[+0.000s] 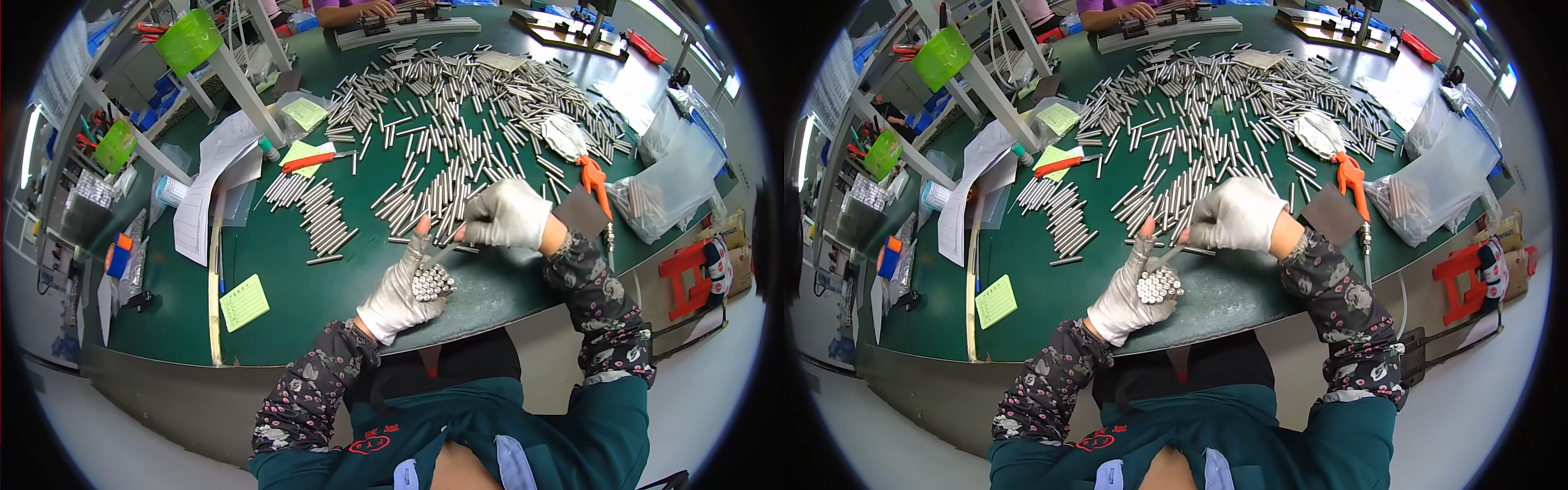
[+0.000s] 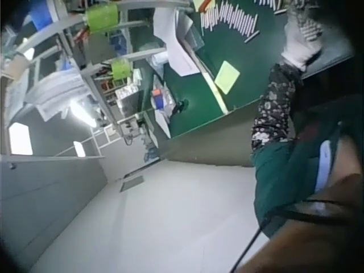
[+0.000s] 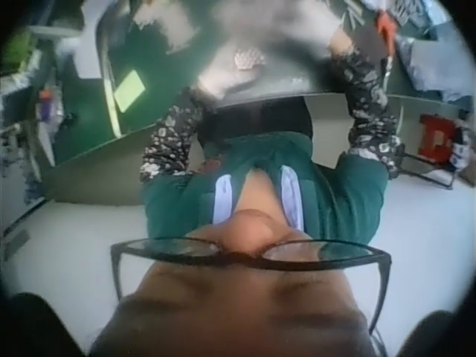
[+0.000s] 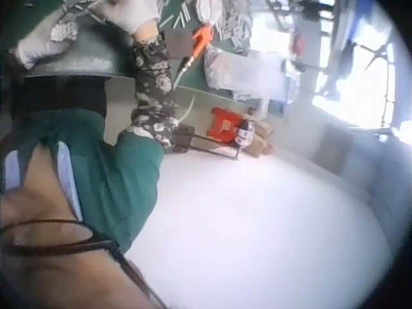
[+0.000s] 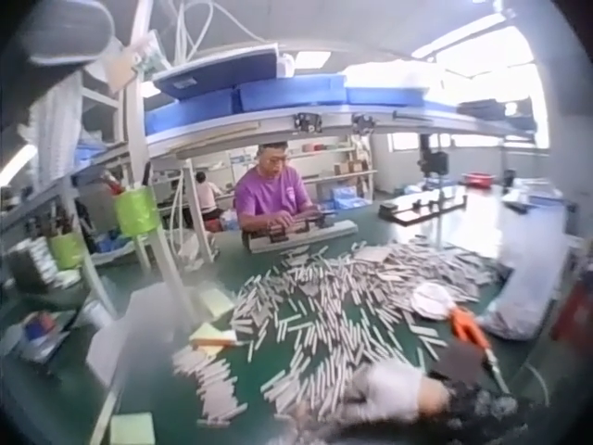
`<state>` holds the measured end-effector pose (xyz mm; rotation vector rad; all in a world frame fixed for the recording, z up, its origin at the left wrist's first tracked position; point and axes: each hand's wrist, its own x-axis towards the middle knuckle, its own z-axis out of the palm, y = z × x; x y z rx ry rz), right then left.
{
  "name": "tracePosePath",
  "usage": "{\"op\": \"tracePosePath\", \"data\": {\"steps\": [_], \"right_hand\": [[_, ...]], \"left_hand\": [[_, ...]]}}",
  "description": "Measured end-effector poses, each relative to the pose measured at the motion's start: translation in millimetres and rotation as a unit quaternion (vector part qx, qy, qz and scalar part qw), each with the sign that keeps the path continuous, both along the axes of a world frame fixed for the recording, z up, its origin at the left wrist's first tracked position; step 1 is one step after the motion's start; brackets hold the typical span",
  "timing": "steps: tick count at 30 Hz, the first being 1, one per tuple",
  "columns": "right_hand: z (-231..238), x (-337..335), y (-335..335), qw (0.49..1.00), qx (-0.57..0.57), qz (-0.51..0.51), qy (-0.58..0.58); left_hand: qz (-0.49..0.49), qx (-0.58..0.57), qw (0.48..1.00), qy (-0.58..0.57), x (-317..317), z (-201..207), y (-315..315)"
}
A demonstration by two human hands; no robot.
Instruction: Gathering, counting, and cleaning small cylindrical metal pins on a workbench using an air duster and a polishing block.
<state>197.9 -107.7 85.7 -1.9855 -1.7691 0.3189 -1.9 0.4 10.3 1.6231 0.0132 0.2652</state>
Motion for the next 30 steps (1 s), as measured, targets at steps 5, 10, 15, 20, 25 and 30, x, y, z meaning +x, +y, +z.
{"op": "tracePosePath", "data": {"steps": [5, 10, 15, 20, 25, 30], "right_hand": [[-12, 12, 2, 0.995, 0.007, -0.051, -0.091], [-13, -6, -3, 0.999, 0.025, 0.018, -0.009], [-1, 6, -7, 0.990, -0.039, -0.136, 0.003], [-20, -17, -13, 0.998, 0.042, 0.042, 0.022], [-10, 2, -25, 0.997, 0.018, -0.056, 0.045], [-15, 4, -27, 0.995, 0.008, -0.099, 0.000]], "left_hand": [[0.015, 0.054, 0.998, -0.019, 0, -2, 1], [0.006, -0.017, 0.999, -0.028, 2, -4, -1], [0.016, 0.050, 0.999, 0.000, 2, -2, 1], [0.024, 0.047, 0.998, 0.021, 0, 1, 3], [0.022, 0.057, 0.998, 0.000, 2, -2, 3], [0.023, 0.052, 0.998, 0.006, 1, 3, 1]]}}
